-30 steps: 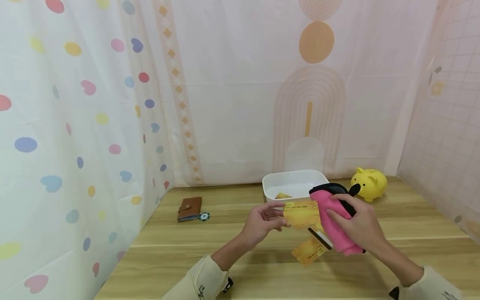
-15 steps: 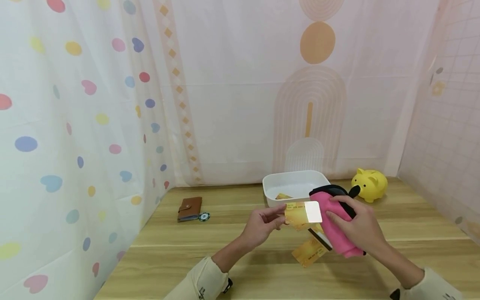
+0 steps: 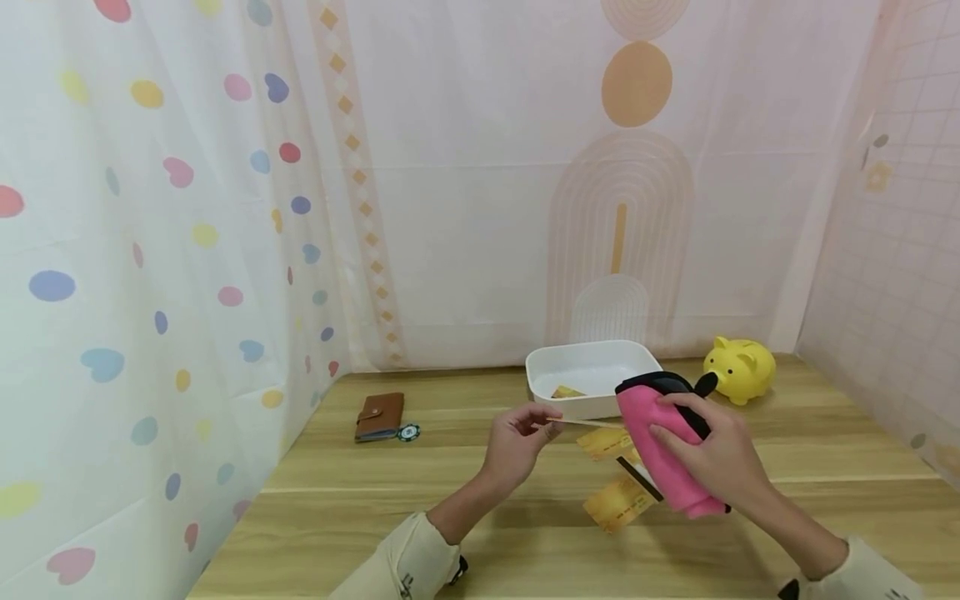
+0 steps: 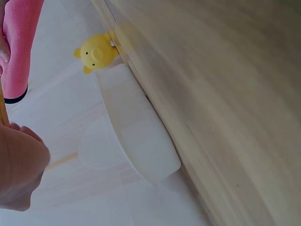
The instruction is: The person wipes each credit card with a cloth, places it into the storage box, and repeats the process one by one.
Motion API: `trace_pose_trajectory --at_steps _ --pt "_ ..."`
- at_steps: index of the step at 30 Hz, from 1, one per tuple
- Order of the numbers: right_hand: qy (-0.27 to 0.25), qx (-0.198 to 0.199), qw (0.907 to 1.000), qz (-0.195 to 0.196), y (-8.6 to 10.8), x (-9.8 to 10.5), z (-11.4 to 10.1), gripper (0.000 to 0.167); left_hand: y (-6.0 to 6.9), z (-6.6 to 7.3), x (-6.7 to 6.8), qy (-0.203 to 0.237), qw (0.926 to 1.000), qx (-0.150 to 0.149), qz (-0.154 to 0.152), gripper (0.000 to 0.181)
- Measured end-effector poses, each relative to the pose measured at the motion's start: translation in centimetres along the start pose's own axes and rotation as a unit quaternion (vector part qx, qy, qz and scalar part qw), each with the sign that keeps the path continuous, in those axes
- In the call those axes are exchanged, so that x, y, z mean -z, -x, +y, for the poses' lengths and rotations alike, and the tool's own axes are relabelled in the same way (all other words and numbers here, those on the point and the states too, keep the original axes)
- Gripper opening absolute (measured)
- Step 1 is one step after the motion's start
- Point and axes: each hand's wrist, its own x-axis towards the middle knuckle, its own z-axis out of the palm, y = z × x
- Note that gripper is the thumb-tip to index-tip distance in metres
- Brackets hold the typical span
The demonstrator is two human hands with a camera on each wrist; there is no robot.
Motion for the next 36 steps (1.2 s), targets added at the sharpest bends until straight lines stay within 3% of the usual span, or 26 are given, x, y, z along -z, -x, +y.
trace_pose_trajectory --at_steps 12,18,26,36 --pt "-0.016 -0.028 0.9995 -0.006 0.0 0.3 -0.4 0.034 0.2 0.0 -0.2 0.014 0.9996 0.005 -0.025 0.016" --pt "-0.02 -0.047 0.9986 0.016 0.1 0.5 -0.6 0.035 0.2 0.2 -0.1 0.008 0.9994 0.005 -0.033 0.011" --pt "-0.023 -0.006 0.9985 0.05 0.0 0.5 -1.2 0.037 0.1 0.3 0.1 0.019 0.9985 0.015 -0.049 0.023" --pt "-0.046 0.025 0.9978 0.039 0.0 0.0 -2.4 0.038 0.0 0.4 0.0 0.035 0.9969 0.038 -0.059 0.028"
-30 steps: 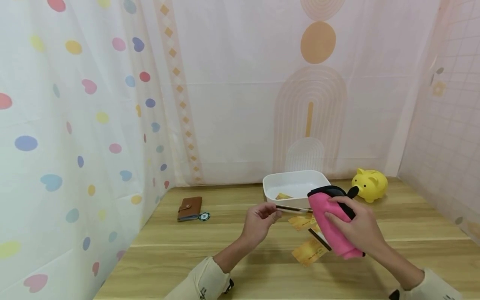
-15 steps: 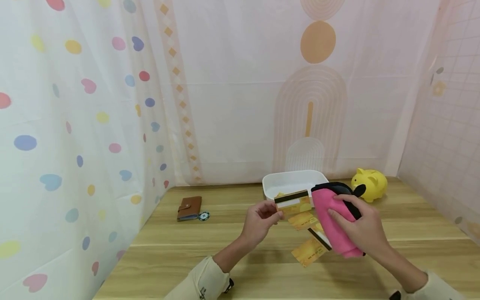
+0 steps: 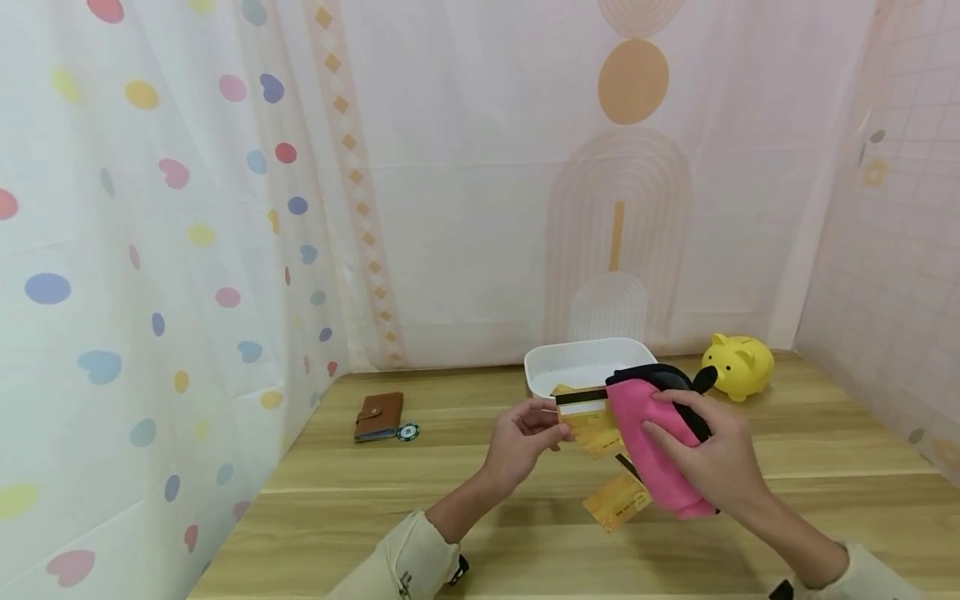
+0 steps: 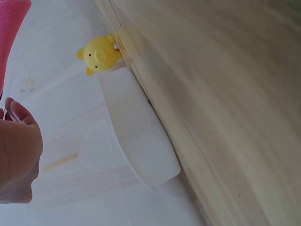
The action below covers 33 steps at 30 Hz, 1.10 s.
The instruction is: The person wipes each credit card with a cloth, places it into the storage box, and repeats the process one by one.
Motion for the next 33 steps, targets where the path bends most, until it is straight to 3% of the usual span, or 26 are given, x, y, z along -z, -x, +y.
trace_pose_trajectory --at_steps 11,18,25,33 --pt "-0.012 -0.004 0.9994 -0.033 -0.2 -1.0 -0.8 0.04 0.0 0.4 0.1 0.043 0.9981 0.042 0.009 0.028" --pt "-0.023 0.023 0.9989 -0.033 -0.2 -2.1 -1.3 0.042 0.3 0.4 -0.1 0.073 0.9967 0.028 -0.021 0.031" --pt "-0.016 0.026 0.9982 -0.051 -0.3 -2.7 -1.6 0.042 0.3 0.2 -0.4 0.094 0.9935 0.051 -0.037 0.024" --pt "-0.006 0.032 0.9979 -0.055 -0.4 -3.1 -1.7 0.04 0.5 0.2 -0.4 0.091 0.9919 0.043 -0.077 0.024"
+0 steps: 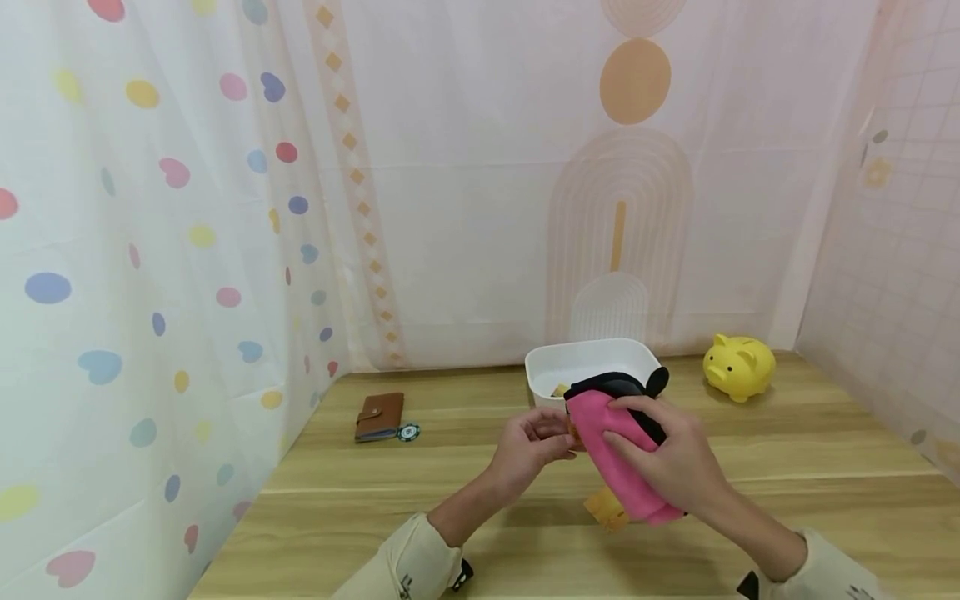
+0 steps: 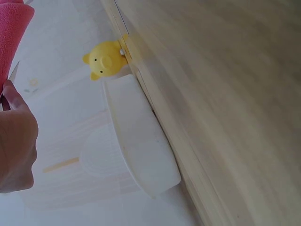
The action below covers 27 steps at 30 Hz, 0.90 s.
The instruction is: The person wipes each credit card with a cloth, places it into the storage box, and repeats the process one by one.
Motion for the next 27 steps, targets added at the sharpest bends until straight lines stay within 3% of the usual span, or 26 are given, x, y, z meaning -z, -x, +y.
trace_pose_trajectory --at_steps 10,21,27 --pt "0.013 0.039 0.9991 0.006 0.0 -0.4 0.1 0.041 0.1 0.2 -0.1 -0.027 0.9996 0.0 -0.007 0.031" --pt "0.075 0.037 0.9964 0.009 0.2 -0.5 0.8 0.039 0.2 0.5 -1.1 -0.089 0.9933 0.029 0.068 0.022" --pt "0.102 0.027 0.9944 0.007 0.3 -0.1 1.4 0.039 0.3 0.6 -1.4 -0.092 0.9921 0.027 0.081 0.019"
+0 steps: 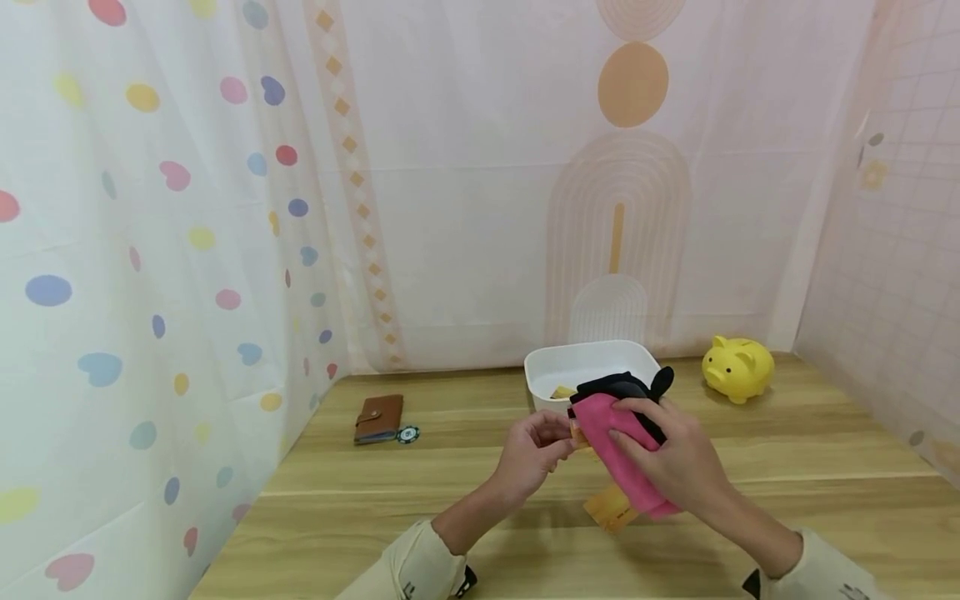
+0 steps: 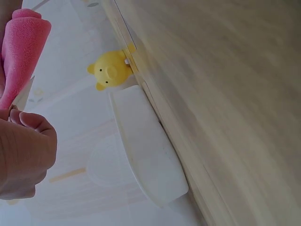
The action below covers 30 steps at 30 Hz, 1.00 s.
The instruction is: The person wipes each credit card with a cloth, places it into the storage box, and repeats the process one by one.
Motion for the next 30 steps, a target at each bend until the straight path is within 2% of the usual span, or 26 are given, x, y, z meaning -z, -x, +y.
trace_pose_trajectory --at_steps 7,18,30 --pt "0.017 -0.011 0.9998 0.005 0.1 0.6 0.9 0.039 0.1 0.2 0.1 -0.002 0.9999 -0.011 0.004 0.018" --pt "0.017 -0.018 0.9996 0.014 0.0 1.1 2.1 0.037 0.0 0.0 0.4 -0.004 0.9999 -0.006 0.01 0.018" --pt "0.012 -0.055 0.9984 0.009 0.1 1.5 3.1 0.037 -0.2 -0.3 0.8 0.015 0.999 0.022 0.036 0.019"
